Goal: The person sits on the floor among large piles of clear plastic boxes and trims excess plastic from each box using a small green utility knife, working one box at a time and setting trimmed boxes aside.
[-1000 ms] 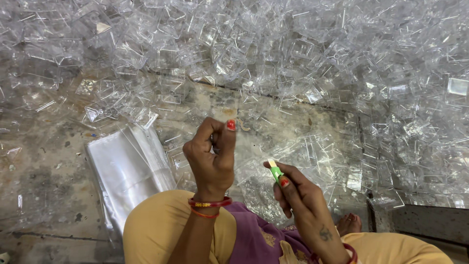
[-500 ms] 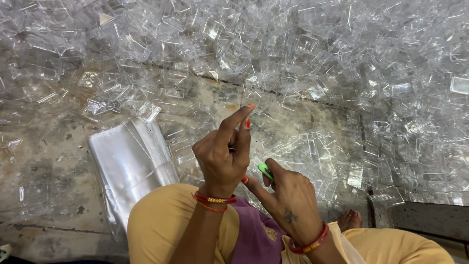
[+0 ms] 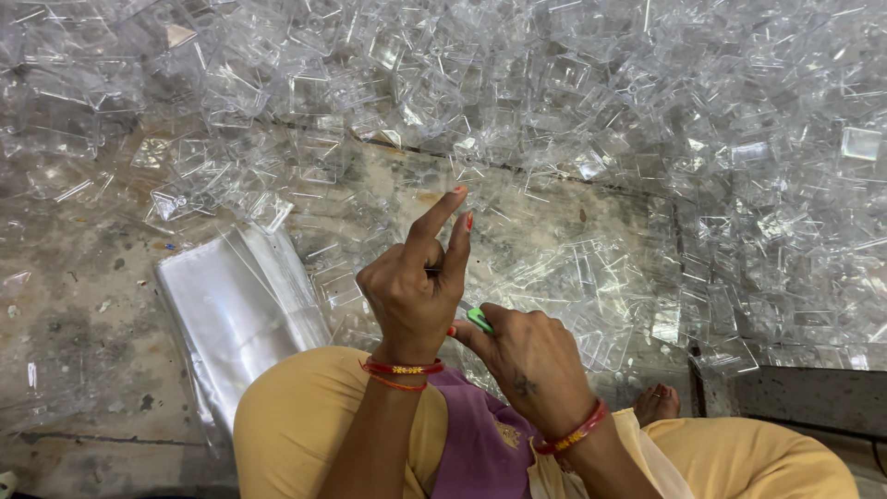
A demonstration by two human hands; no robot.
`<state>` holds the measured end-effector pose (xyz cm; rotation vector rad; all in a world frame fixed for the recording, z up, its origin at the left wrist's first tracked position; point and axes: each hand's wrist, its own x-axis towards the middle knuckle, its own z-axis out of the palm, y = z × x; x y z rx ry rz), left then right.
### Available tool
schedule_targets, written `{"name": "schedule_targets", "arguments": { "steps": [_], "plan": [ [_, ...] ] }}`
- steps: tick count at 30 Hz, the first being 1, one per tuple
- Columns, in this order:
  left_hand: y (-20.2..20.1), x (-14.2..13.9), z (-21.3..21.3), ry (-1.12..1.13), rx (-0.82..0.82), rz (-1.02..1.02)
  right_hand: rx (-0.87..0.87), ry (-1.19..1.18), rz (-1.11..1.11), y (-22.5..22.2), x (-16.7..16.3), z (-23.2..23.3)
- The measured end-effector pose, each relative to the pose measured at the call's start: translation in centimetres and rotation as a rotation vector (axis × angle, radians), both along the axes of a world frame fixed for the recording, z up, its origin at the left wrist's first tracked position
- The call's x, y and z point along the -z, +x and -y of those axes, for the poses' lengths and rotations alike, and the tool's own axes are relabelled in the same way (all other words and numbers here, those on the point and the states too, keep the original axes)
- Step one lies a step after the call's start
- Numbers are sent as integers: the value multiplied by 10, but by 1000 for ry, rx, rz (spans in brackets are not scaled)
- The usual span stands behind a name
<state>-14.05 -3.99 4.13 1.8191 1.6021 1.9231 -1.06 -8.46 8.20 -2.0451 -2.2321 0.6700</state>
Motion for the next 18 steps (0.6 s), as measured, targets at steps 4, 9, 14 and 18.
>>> {"name": "schedule_targets", "arguments": {
  "steps": [4, 9, 14, 18],
  "plan": [
    [0, 3, 0, 80, 4, -111, -27, 45, -40, 0, 3, 0],
    [0, 3, 0, 58, 8, -74, -49, 54, 4, 0, 2, -3],
    [2, 1, 1, -13, 21, 8, -179, 95, 61, 3, -8, -11],
    [1, 1, 1, -25, 26, 30, -260, 65, 105, 6, -14, -19]
  ]
}}
